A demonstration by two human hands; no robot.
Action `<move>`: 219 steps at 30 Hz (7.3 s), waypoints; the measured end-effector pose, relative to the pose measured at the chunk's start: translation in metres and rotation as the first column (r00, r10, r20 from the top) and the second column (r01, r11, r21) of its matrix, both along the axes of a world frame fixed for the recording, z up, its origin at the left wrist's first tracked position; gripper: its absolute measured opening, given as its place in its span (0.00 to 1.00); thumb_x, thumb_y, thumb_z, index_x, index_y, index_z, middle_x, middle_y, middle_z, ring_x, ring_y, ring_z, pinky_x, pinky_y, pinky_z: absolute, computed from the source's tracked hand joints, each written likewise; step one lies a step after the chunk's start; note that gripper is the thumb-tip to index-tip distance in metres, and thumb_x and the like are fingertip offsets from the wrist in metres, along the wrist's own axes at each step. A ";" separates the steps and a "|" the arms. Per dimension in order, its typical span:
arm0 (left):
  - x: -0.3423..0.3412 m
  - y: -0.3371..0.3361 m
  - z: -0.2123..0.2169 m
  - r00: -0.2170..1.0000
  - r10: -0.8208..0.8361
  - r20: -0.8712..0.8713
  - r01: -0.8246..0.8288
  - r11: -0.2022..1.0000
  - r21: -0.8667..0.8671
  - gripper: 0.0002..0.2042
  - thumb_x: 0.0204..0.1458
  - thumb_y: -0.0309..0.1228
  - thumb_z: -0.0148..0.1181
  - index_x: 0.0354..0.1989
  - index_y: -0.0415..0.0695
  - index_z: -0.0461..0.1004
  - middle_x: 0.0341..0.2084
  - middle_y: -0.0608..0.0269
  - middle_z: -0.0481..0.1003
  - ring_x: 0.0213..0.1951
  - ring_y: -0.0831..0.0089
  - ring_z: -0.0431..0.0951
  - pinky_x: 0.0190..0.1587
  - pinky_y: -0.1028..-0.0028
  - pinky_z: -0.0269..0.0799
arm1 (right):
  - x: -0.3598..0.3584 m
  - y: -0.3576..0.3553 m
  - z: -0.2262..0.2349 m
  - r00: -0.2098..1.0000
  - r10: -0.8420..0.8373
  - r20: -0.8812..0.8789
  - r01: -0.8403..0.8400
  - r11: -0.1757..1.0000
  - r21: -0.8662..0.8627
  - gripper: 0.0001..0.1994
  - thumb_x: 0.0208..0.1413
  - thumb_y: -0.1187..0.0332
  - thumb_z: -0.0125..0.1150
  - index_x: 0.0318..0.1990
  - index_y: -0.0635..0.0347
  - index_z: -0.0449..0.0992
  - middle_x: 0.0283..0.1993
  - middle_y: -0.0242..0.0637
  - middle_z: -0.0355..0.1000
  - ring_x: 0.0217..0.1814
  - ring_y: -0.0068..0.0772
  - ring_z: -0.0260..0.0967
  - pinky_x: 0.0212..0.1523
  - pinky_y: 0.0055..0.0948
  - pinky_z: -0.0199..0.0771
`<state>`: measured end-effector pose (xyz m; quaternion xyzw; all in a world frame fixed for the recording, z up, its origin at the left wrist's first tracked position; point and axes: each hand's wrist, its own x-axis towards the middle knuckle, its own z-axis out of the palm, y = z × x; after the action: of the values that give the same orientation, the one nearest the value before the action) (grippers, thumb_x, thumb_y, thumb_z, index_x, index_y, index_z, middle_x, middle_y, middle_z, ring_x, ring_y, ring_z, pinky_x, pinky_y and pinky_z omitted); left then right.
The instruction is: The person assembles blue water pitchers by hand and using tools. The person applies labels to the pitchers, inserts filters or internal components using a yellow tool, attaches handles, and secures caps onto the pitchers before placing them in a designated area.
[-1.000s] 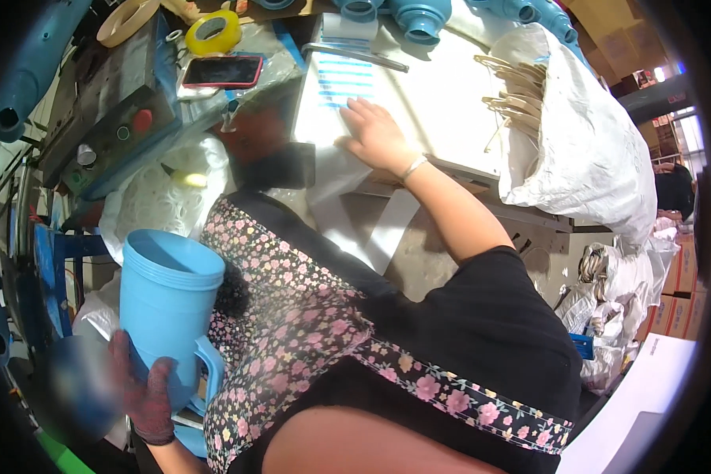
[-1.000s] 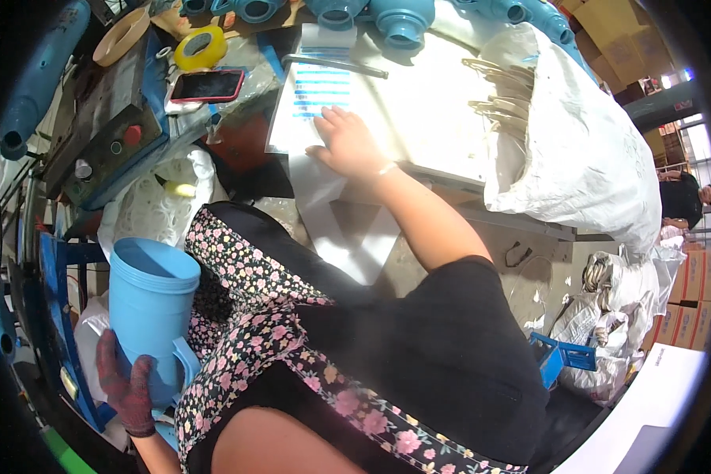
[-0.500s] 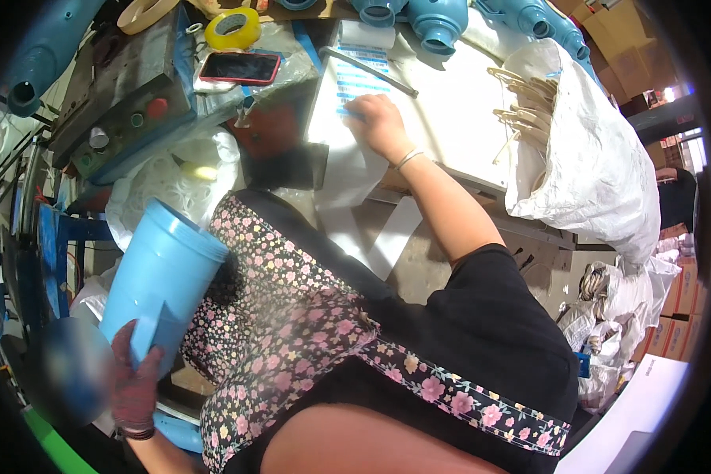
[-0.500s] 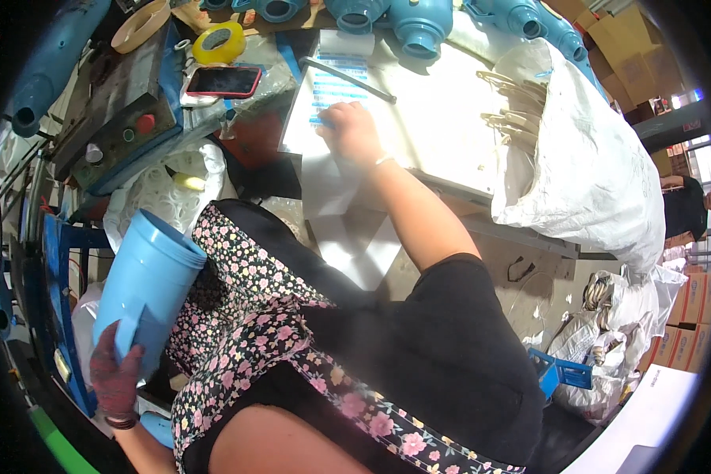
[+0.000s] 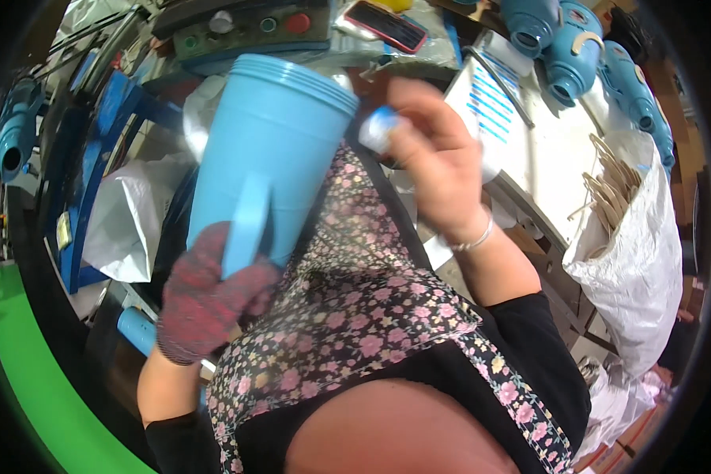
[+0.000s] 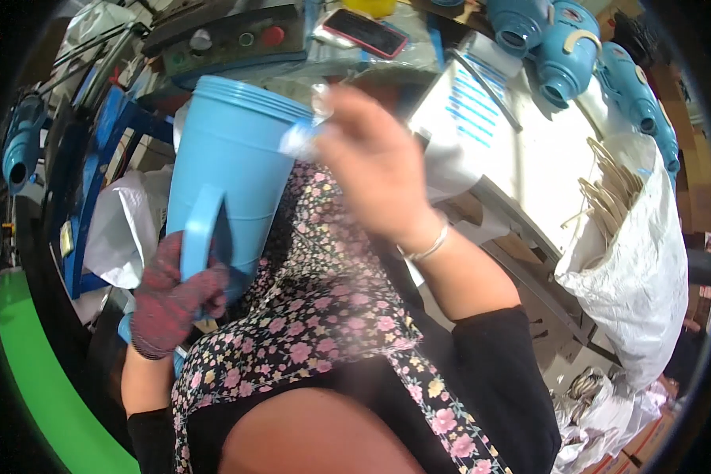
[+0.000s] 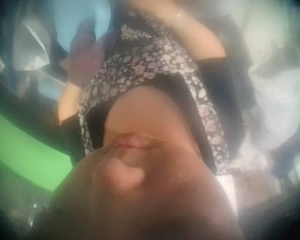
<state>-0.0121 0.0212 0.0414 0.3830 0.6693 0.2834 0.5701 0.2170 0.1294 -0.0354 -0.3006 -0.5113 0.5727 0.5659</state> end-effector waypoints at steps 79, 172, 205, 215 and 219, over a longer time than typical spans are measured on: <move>-0.233 -0.132 -0.032 0.969 0.207 -0.134 -0.184 0.969 0.162 0.19 0.28 0.31 0.67 0.33 0.38 0.77 0.24 0.62 0.75 0.23 0.75 0.74 0.25 0.76 0.69 | -0.197 0.064 0.036 0.404 0.213 0.890 -0.915 0.107 0.389 0.16 0.48 0.67 0.66 0.46 0.58 0.77 0.32 0.36 0.74 0.33 0.34 0.74 0.33 0.29 0.72; -0.075 -0.026 0.012 0.881 0.032 -0.471 0.380 0.545 0.747 0.47 0.23 0.44 0.81 0.58 0.42 0.65 0.52 0.49 0.70 0.55 0.53 0.70 0.59 0.60 0.65 | -0.118 0.048 -0.010 0.684 0.014 0.729 -0.542 0.679 0.495 0.09 0.54 0.72 0.61 0.41 0.66 0.74 0.45 0.37 0.73 0.40 0.28 0.72 0.41 0.26 0.73; -0.014 -0.011 0.040 0.640 -0.240 -0.730 0.767 0.260 0.587 0.14 0.41 0.41 0.69 0.32 0.47 0.79 0.51 0.47 0.71 0.53 0.49 0.70 0.54 0.58 0.67 | -0.044 -0.019 0.178 0.030 -0.266 0.964 -0.994 -0.113 0.000 0.07 0.41 0.66 0.58 0.30 0.54 0.75 0.30 0.33 0.67 0.30 0.35 0.70 0.22 0.33 0.70; -0.057 0.015 0.043 0.711 -0.441 -0.548 0.659 0.145 0.738 0.12 0.46 0.39 0.67 0.33 0.44 0.79 0.44 0.45 0.72 0.49 0.50 0.72 0.52 0.60 0.68 | -0.073 0.003 0.175 0.051 0.007 0.999 -0.998 -0.039 0.051 0.15 0.49 0.53 0.60 0.27 0.55 0.75 0.31 0.35 0.71 0.39 0.40 0.72 0.43 0.45 0.68; -0.142 0.062 0.038 0.891 0.078 -0.446 0.409 0.285 0.867 0.16 0.48 0.33 0.65 0.46 0.44 0.74 0.49 0.51 0.72 0.51 0.56 0.73 0.52 0.67 0.70 | -0.074 0.025 0.147 0.572 -0.169 0.803 -0.744 0.304 0.594 0.17 0.45 0.60 0.67 0.18 0.60 0.68 0.29 0.40 0.70 0.39 0.49 0.69 0.45 0.44 0.70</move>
<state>-0.1537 0.0833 0.0794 0.7621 0.4287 0.4730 0.1078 0.1431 0.1542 0.1121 -0.0268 -0.9672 0.1081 0.2282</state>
